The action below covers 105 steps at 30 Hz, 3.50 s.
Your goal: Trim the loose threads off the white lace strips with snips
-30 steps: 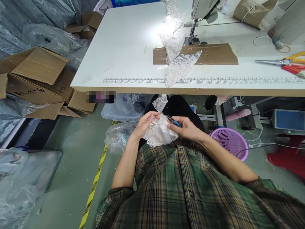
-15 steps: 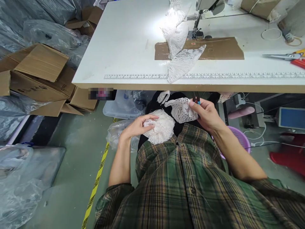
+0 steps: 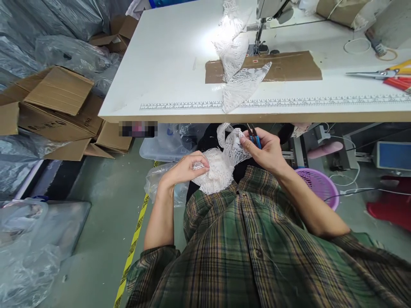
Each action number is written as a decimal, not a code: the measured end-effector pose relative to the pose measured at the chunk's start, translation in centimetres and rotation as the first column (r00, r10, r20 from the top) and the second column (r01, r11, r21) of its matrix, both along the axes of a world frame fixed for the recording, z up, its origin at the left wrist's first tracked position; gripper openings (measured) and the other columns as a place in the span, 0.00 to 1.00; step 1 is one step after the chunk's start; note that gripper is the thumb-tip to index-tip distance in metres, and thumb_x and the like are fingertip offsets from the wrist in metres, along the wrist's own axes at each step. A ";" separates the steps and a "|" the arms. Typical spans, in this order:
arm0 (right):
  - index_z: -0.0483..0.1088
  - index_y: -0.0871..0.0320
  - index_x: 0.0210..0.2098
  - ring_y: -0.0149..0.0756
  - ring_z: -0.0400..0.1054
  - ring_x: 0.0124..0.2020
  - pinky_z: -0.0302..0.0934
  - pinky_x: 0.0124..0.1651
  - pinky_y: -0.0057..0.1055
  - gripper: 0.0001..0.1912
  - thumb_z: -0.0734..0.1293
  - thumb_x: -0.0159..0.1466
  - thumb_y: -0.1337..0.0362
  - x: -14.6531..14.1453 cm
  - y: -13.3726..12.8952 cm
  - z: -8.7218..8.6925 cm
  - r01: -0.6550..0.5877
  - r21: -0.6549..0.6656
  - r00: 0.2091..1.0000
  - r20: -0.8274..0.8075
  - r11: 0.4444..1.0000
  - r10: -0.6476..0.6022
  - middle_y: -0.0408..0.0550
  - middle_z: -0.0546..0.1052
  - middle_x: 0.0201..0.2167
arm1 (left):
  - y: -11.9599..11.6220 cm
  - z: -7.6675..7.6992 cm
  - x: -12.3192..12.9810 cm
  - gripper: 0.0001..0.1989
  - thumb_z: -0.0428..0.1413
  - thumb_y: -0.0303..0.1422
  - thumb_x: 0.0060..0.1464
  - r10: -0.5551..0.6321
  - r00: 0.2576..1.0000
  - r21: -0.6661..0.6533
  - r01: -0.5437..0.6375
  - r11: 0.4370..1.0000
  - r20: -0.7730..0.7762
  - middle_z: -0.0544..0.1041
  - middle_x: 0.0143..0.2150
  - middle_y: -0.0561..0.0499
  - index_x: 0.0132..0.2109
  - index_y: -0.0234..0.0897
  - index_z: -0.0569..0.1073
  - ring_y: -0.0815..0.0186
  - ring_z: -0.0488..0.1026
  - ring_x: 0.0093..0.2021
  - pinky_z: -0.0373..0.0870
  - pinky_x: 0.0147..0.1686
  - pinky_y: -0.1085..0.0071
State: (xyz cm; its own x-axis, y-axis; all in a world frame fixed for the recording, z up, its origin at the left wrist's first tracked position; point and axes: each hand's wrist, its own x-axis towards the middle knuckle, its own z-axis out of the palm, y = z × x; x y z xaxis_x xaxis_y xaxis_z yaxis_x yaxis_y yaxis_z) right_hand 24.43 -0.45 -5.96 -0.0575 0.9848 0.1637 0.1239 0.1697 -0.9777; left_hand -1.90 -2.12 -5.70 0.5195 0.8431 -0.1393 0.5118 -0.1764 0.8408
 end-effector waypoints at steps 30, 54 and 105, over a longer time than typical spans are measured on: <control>0.76 0.63 0.38 0.29 0.62 0.30 0.57 0.34 0.26 0.13 0.70 0.61 0.58 -1.5 -0.2 2.0 -0.715 -0.149 0.696 -0.057 0.683 0.716 0.43 0.74 0.30 | -0.3 2.3 2.5 0.16 0.69 0.41 0.48 -0.027 0.956 0.280 -0.059 0.958 0.293 0.78 0.51 0.44 0.28 0.36 0.73 0.58 0.75 0.50 0.70 0.53 0.58; 0.78 0.62 0.31 0.31 0.65 0.29 0.60 0.34 0.29 0.16 0.72 0.60 0.52 -1.1 -0.2 2.0 -0.583 -0.117 0.808 0.013 0.804 0.589 0.45 0.76 0.27 | -1.1 1.3 3.0 0.12 0.70 0.36 0.46 0.310 0.780 -0.051 -0.338 0.940 0.543 0.83 0.33 0.48 0.31 0.36 0.76 0.65 0.79 0.33 0.75 0.36 0.71; 0.74 0.61 0.22 0.28 0.57 0.25 0.54 0.28 0.28 0.26 0.78 0.46 0.43 -1.9 -1.0 0.4 -0.234 -0.210 0.967 -0.152 0.949 0.204 0.42 0.70 0.20 | -0.5 -0.1 2.6 0.21 0.73 0.43 0.37 0.492 0.751 -0.303 -0.391 0.869 0.440 0.79 0.27 0.53 0.32 0.35 0.75 0.72 0.71 0.23 0.66 0.24 0.76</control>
